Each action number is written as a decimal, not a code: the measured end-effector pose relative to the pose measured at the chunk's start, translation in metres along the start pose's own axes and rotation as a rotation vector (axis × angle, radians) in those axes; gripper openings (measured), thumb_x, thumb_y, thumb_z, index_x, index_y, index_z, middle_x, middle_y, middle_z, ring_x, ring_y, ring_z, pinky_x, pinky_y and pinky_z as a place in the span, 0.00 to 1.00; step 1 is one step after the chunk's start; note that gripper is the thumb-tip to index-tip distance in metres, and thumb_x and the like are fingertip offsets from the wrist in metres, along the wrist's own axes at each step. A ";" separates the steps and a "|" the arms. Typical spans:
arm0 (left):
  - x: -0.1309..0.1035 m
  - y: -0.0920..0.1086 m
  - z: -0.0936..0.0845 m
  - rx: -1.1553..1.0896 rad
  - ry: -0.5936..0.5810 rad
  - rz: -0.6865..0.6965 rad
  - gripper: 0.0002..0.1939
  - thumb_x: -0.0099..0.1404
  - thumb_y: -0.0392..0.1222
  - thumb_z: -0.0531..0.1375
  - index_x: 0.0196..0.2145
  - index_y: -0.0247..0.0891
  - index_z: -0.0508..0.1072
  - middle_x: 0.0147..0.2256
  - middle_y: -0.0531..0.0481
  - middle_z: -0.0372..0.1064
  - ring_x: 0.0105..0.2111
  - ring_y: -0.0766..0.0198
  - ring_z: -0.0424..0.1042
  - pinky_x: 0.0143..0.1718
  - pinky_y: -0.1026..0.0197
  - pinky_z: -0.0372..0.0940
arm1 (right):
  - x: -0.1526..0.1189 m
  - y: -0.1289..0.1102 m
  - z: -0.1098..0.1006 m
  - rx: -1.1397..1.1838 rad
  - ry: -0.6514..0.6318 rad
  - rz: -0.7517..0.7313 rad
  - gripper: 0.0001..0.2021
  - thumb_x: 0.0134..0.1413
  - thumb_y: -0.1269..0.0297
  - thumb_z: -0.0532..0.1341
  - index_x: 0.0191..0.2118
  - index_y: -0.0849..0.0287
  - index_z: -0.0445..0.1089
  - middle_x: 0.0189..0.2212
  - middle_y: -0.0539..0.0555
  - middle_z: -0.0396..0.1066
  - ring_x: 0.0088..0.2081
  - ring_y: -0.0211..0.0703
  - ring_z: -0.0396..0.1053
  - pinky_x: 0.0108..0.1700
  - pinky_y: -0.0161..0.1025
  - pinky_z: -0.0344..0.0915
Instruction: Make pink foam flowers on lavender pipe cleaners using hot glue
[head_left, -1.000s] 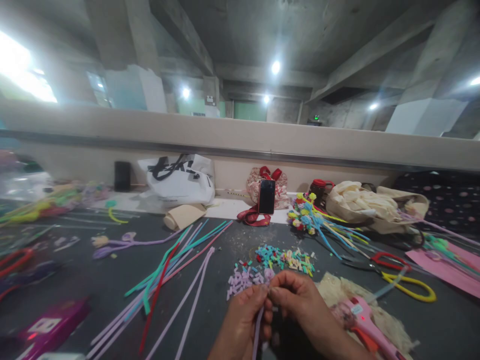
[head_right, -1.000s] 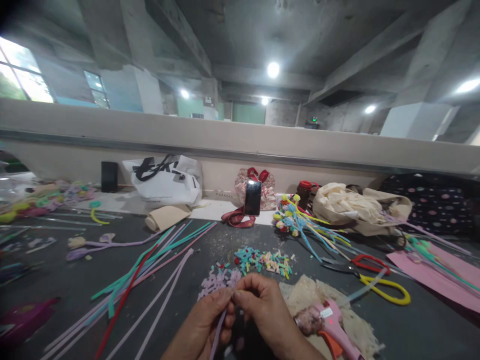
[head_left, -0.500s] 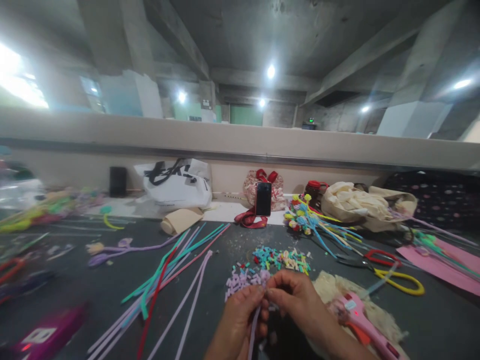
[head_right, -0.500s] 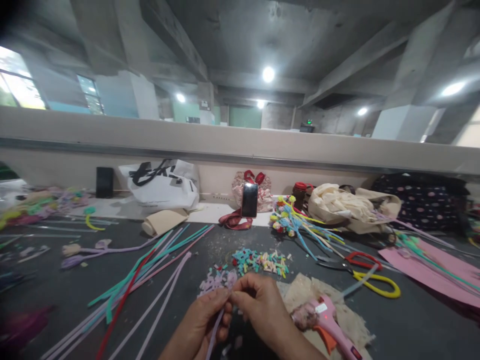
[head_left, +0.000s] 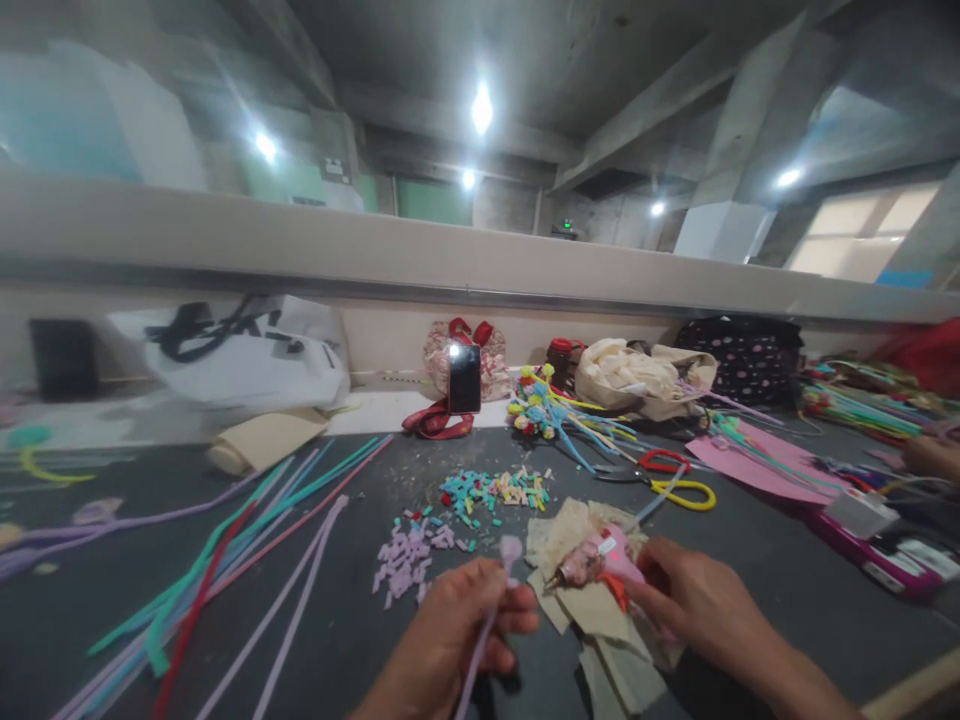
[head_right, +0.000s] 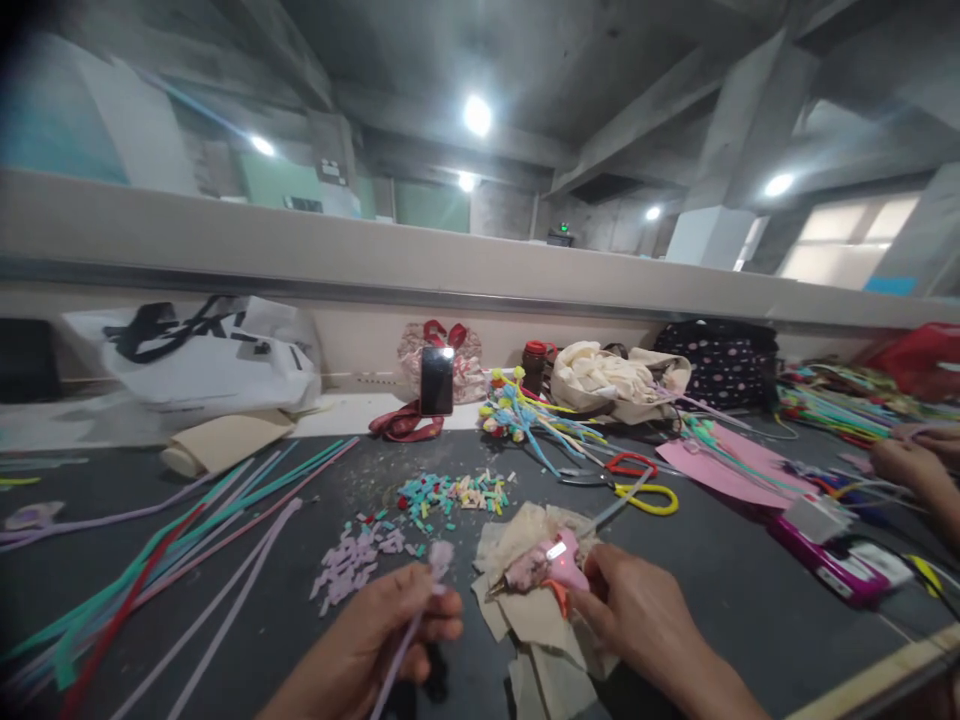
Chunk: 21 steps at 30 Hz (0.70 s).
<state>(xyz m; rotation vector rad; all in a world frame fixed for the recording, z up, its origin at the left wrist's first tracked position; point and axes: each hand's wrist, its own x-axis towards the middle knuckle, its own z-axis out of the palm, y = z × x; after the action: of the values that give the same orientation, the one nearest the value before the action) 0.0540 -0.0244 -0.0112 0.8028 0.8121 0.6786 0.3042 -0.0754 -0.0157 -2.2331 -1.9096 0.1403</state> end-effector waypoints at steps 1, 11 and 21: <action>0.003 -0.004 0.011 0.083 -0.046 -0.005 0.10 0.50 0.45 0.60 0.24 0.35 0.66 0.26 0.47 0.70 0.25 0.64 0.68 0.18 0.69 0.57 | -0.002 0.000 0.003 -0.027 -0.007 -0.001 0.11 0.48 0.55 0.54 0.26 0.56 0.67 0.22 0.52 0.72 0.25 0.45 0.68 0.24 0.35 0.49; 0.027 -0.038 0.054 1.058 0.003 0.452 0.07 0.56 0.35 0.50 0.25 0.40 0.66 0.22 0.55 0.66 0.23 0.67 0.63 0.25 0.68 0.51 | -0.004 0.002 0.000 -0.007 0.020 -0.080 0.08 0.47 0.60 0.55 0.26 0.55 0.68 0.24 0.51 0.73 0.26 0.44 0.69 0.24 0.33 0.49; 0.037 -0.060 0.044 1.214 0.022 0.489 0.07 0.57 0.36 0.48 0.25 0.41 0.64 0.20 0.54 0.65 0.21 0.66 0.63 0.24 0.66 0.51 | 0.017 0.018 -0.045 0.133 0.212 0.084 0.13 0.49 0.57 0.52 0.25 0.57 0.69 0.19 0.51 0.69 0.22 0.42 0.65 0.23 0.33 0.50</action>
<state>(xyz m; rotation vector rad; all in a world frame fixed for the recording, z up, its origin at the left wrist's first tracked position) 0.1221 -0.0424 -0.0548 2.1423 1.0418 0.5730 0.3336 -0.0658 0.0254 -2.1463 -1.6503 0.0395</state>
